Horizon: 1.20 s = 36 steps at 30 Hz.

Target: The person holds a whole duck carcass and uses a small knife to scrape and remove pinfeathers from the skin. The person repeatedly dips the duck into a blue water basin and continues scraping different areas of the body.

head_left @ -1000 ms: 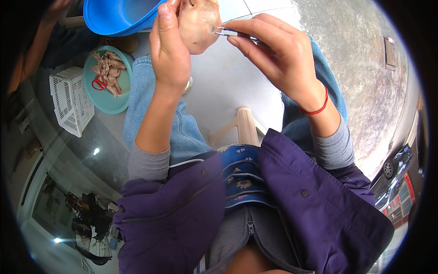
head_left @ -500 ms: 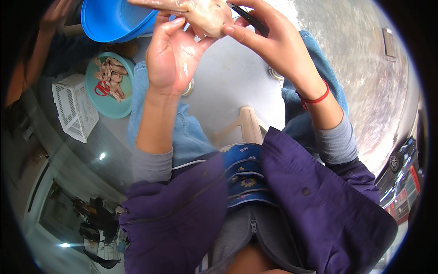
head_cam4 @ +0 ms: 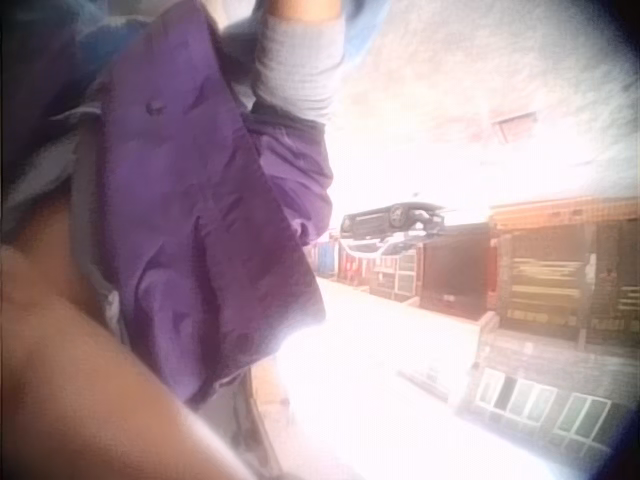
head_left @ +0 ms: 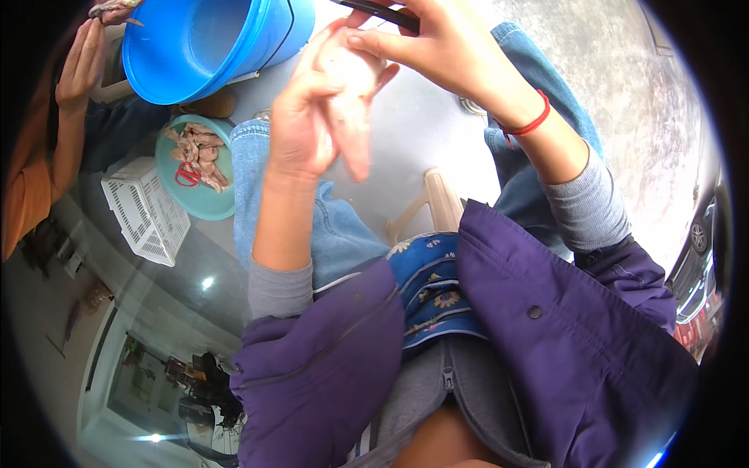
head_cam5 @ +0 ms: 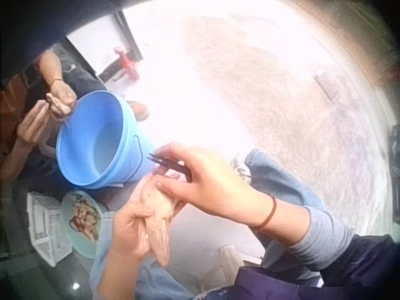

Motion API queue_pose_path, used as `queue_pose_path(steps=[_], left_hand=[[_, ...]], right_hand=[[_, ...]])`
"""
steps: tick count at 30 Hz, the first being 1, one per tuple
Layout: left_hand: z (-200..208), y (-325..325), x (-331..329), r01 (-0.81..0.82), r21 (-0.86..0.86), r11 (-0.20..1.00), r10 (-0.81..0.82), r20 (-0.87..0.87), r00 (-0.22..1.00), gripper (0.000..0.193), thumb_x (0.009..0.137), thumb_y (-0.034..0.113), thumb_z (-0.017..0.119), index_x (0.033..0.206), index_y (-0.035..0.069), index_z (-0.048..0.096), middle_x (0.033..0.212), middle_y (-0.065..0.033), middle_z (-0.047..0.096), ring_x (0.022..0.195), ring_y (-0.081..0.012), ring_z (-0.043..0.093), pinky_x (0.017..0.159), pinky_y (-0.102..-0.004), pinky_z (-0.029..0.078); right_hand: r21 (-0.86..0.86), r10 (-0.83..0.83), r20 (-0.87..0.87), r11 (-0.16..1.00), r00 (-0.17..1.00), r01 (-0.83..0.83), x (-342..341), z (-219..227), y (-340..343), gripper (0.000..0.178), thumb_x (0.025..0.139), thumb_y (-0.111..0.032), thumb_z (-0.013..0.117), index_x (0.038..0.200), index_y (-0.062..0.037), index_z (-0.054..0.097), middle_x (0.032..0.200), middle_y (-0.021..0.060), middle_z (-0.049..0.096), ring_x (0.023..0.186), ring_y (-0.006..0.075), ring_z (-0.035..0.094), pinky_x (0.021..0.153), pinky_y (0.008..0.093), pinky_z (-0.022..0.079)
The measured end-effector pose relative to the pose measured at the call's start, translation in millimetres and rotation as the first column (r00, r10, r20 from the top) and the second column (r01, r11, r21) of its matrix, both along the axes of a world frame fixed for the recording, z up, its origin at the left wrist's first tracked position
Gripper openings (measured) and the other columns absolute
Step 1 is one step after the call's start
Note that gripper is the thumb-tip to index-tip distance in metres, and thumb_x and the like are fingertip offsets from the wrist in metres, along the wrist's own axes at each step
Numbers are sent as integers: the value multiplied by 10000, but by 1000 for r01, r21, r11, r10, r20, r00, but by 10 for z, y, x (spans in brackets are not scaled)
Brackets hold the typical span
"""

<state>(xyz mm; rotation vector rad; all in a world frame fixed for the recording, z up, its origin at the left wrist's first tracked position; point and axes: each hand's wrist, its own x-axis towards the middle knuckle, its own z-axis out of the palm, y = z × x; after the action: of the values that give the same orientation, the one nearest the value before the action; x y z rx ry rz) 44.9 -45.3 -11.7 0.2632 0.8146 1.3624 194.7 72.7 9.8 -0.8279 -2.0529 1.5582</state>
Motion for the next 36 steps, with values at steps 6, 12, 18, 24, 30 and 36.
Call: queue_pose_path(steps=[6,12,18,24,30,36], left_hand=[[30,3,158,6,22,1000,0,-275,962,695,882,42,581,1534,31,339,1454,-216,453,1248,-364,606,1042,-534,562],[13,43,74,-42,163,986,134,-609,782,599,945,98,539,1506,0,354,1449,-275,506,1292,-440,597,1076,-532,532],[-26,11,-23,-81,168,983,172,-648,742,483,1009,186,513,1446,0,428,1312,-243,595,1017,-315,702,780,-364,620],[-78,19,-85,-169,157,973,231,-619,751,394,1082,280,406,1336,-4,507,1207,-218,636,849,-220,657,689,-325,570],[-95,44,-115,-249,162,955,296,-587,753,393,1096,310,373,1276,9,550,1092,-172,664,828,-222,659,701,-355,572],[-115,50,-115,-314,139,939,333,-592,734,375,1098,314,363,1244,32,563,1010,-137,655,801,-224,661,702,-366,569]], right_hand=[[-259,-84,-19,963,996,77,36,19,9,299,1071,-246,563,1131,19,689,902,127,706,833,167,660,742,298,524],[48,-60,-137,997,989,67,55,-84,51,224,1057,-166,550,1133,15,658,905,145,689,846,210,674,776,328,531],[-38,-50,114,998,992,55,155,34,32,206,1035,-169,587,1133,0,651,912,159,691,834,245,678,756,361,526],[188,111,-4,976,994,-108,143,-53,-4,194,981,-166,644,1080,-3,678,901,184,689,781,331,667,711,390,527],[433,156,40,887,987,-158,165,-121,-73,145,916,-122,692,1030,-33,700,855,148,669,779,343,668,690,405,531],[461,134,11,879,991,-124,140,-113,-133,143,899,-110,699,1031,-54,700,847,124,660,776,332,666,671,399,533]])
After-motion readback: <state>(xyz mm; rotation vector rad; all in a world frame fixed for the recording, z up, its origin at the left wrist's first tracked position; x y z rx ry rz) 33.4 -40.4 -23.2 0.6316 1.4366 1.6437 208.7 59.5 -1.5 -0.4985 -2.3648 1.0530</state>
